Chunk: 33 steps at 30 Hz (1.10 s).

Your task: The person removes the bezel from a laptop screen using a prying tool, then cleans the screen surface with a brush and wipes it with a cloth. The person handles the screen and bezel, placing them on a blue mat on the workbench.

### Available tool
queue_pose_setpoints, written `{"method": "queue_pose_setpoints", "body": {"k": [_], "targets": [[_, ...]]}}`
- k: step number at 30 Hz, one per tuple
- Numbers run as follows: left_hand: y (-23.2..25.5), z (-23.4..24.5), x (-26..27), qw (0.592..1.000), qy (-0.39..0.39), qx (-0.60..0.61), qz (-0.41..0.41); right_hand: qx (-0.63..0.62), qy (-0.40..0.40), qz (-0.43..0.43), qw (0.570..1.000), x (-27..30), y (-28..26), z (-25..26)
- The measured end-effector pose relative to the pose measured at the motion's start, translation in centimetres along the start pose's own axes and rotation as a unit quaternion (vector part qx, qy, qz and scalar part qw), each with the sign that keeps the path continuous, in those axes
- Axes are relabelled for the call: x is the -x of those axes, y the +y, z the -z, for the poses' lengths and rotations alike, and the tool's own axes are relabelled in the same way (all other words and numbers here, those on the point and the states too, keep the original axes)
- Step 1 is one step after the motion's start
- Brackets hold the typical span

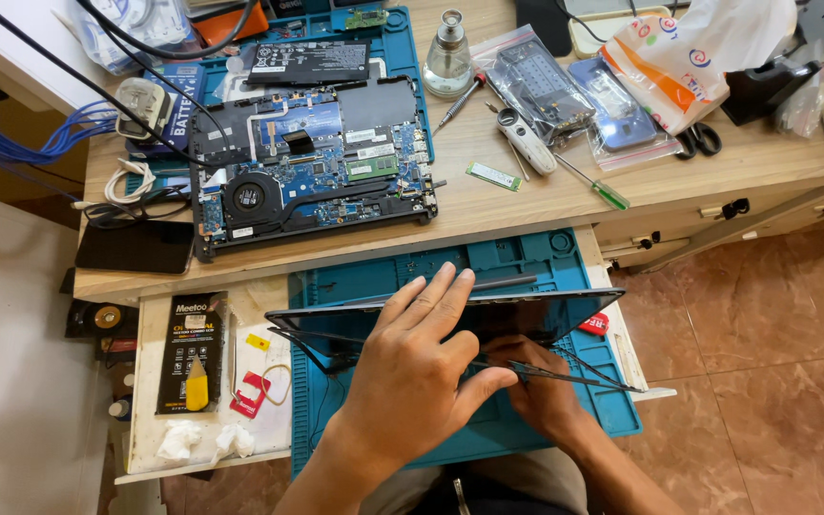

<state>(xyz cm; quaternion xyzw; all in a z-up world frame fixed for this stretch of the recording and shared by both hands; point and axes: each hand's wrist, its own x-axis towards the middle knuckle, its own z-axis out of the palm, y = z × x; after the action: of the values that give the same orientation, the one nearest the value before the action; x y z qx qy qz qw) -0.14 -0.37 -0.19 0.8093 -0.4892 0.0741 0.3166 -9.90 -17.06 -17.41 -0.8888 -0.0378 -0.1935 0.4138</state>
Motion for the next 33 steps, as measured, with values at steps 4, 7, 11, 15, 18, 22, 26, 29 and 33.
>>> {"method": "queue_pose_setpoints", "body": {"k": [4,7,11,15,18,22,26,29,33], "targets": [[0.1,0.1,0.0,1.000,-0.001,-0.006,0.002,0.010,-0.004,-0.037,0.999,0.0,0.3,-0.4],[-0.1,-0.1,0.0,1.000,0.008,-0.002,-0.003,-0.002,0.051,-0.042,0.998,0.0,0.2,-0.7],[-0.3,-0.4,-0.1,1.000,0.006,-0.011,-0.001,-0.029,0.064,-0.049,0.996,0.0,-0.1,-0.8],[-0.2,-0.3,-0.3,1.000,0.007,-0.013,0.001,-0.067,0.092,-0.067,0.991,-0.1,-0.5,-1.0],[-0.2,-0.3,-0.4,1.000,0.005,-0.011,0.004,-0.098,0.108,-0.086,0.986,0.3,-0.1,-1.5],[-0.3,-0.4,-0.4,1.000,0.010,-0.009,0.005,-0.151,0.123,-0.114,0.974,0.3,-0.5,-1.6],[-0.3,-0.5,-0.4,1.000,0.010,-0.011,0.005,-0.199,0.152,-0.139,0.958,0.9,0.2,-2.3],[-0.3,-0.5,-0.4,1.000,0.014,-0.017,0.002,-0.192,0.152,-0.134,0.960,1.0,0.2,-2.3],[-0.2,-0.5,-0.4,1.000,0.013,-0.016,0.003,-0.193,0.158,-0.142,0.958,1.0,0.0,-2.3]]}}
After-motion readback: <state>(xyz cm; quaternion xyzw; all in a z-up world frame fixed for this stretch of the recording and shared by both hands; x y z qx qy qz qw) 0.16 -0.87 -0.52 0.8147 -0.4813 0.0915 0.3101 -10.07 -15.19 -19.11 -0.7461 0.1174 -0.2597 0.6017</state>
